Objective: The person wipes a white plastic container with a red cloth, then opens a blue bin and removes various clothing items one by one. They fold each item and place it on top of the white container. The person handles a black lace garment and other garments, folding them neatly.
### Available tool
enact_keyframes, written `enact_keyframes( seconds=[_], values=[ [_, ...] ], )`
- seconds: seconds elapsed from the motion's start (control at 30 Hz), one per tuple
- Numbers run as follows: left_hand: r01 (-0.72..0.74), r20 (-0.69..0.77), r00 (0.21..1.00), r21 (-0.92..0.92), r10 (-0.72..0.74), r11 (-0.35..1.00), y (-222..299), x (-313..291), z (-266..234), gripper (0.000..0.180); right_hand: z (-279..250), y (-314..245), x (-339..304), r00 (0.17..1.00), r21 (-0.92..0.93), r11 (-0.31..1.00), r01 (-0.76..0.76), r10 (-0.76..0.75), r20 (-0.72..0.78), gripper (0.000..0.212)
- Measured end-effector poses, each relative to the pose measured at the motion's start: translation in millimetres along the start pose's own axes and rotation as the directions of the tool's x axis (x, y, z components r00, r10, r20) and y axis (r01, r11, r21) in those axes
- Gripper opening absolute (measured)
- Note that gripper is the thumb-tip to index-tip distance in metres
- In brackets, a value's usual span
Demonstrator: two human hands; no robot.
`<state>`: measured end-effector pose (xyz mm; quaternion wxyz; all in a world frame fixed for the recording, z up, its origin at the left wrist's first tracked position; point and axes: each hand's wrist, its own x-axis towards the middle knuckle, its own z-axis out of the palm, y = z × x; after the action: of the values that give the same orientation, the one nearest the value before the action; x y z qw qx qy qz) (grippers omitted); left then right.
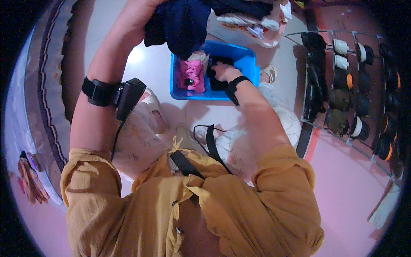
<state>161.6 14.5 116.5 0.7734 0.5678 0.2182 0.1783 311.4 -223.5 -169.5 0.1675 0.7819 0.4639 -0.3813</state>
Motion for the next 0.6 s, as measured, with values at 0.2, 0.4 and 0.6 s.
enact_keyframes(
  seconds=[0.2, 0.4, 0.6],
  values=[
    [0.021, -0.011, 1.0, 0.021, -0.021, 1.0, 2.2, 7.9, 0.4, 0.032, 14.3, -7.2, 25.3, 0.998, 0.047, 0.998, 0.052, -0.05, -0.045, 0.05],
    [-0.045, 0.046, 0.998, 0.053, 0.043, 0.998, 2.4, 16.0, -2.0, 0.03, 29.2, 14.7, 57.4, 0.982, 0.156, 0.975, 0.159, -0.14, -0.123, 0.048],
    [-0.034, 0.08, 0.996, 0.013, 0.033, 0.999, 3.1, 14.5, -9.4, 0.026, -27.9, 42.0, 3.9, 0.979, 0.595, 0.778, 0.201, -0.137, -0.152, 0.031]
  ],
)
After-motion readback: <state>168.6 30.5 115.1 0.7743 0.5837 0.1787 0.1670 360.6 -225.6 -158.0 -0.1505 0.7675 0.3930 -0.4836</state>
